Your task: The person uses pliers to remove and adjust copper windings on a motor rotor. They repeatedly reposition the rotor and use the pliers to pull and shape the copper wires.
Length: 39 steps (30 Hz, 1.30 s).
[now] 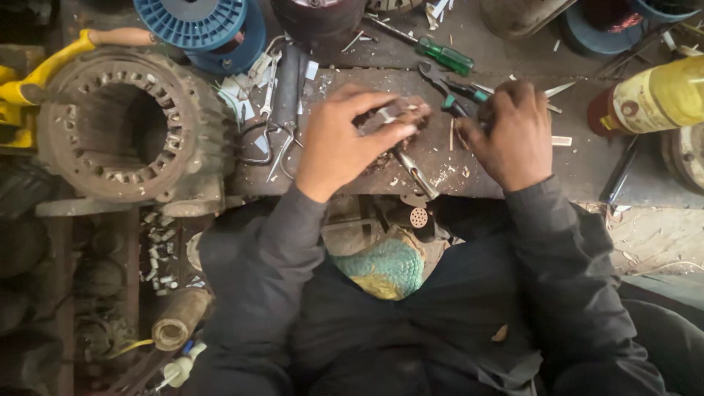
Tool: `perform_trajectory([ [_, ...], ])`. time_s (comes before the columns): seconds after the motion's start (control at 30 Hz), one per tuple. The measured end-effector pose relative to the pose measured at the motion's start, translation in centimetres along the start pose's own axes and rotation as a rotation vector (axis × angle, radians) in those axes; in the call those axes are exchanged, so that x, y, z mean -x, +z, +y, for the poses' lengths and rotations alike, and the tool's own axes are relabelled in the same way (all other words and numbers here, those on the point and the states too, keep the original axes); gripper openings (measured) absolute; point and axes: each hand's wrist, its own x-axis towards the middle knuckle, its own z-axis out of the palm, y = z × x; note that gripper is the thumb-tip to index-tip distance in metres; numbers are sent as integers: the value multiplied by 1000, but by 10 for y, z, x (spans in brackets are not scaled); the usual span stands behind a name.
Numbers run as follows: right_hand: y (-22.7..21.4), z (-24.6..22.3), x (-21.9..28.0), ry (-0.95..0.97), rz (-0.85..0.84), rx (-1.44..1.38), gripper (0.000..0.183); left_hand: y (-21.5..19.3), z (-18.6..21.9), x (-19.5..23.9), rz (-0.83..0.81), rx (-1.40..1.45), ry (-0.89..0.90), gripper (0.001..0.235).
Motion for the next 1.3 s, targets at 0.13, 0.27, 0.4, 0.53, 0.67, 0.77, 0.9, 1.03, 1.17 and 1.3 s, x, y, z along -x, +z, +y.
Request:
perform_trajectory([
  [0.13,13,9,0,27,-63,29,34,22,4,-7,-16,80,123,41],
  [0.27,23,17,0,6,-43,3,31,33,8,-6,-18,32,284,35],
  [0.4,20,20,1,32,2,-48,31,37,16,-5,-49,-20,138,40],
  [0.53,-4,20,4,25,84,-49,30,37,14,-8,-11,27,-7,39],
  [0.67,-41,21,27,317,78,-482,27,36,3,-15,-106,117,-81,43],
  [0.77,-52,12,49,592,-34,-970,31,39,-6,-16,-144,131,-63,45],
  [0.9,-48,-22,86,674,-179,-1322,38,48,-16,-14,-167,197,-128,51],
  [1.03,-31,-69,125,797,-166,-1535,33,44,-25,-11,-110,173,33,43],
  [1.17,-14,-90,139,778,-325,-1743,44,38,-23,-3,-156,275,-27,41],
  [1.3,-15,-104,139,749,-390,-1892,51,32,-12,2,-181,377,-106,40],
])
